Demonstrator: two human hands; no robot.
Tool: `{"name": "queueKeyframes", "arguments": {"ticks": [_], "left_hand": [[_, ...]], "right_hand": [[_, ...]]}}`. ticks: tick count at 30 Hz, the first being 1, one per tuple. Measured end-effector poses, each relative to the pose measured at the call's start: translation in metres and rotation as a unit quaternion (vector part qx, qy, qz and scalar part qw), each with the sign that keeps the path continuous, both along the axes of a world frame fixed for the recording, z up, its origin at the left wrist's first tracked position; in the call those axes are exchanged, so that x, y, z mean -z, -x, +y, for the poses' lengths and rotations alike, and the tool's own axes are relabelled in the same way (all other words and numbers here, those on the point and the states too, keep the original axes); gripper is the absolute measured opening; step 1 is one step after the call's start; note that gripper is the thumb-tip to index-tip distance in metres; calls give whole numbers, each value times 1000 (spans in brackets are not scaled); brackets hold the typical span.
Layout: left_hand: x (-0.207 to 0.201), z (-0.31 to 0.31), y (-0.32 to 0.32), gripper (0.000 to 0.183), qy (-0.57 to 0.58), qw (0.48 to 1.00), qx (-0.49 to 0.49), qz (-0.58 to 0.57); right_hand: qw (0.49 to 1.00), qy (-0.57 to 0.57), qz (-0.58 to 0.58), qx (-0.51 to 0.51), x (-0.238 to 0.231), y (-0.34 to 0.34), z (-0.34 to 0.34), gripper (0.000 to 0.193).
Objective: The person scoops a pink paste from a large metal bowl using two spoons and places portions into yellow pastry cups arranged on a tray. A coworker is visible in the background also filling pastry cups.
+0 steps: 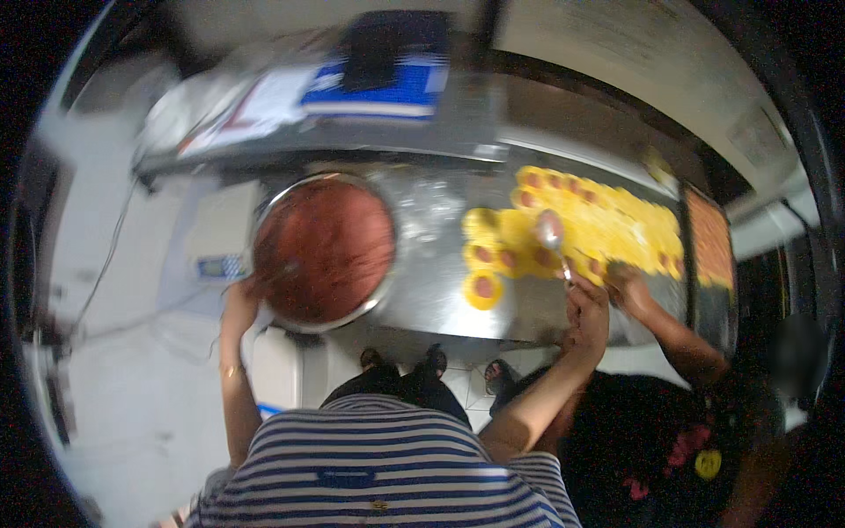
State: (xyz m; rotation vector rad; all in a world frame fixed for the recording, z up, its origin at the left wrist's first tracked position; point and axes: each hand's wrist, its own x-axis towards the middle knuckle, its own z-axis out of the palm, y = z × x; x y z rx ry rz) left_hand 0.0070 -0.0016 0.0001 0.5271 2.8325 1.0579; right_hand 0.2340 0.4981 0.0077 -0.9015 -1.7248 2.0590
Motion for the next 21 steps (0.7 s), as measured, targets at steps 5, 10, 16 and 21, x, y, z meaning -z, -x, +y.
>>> {"name": "queueKeyframes", "arguments": {"ticks": [5, 10, 16, 21], "left_hand": [[-4, -9, 12, 20, -48, 992, 100, -54], [-3, -30, 31, 20, -114, 986, 121, -14], [32, -45, 52, 20, -170, 983, -14, 67], [52, -26, 54, 20, -208, 973, -77, 58]], "right_hand": [[887, -361, 91, -273, -20, 132, -163, 24], [704, -585, 11, -402, -31, 188, -243, 27], [631, -625, -38, -458, -30, 192, -275, 30], [517, -714, -48, -470, -13, 225, -330, 18]]}}
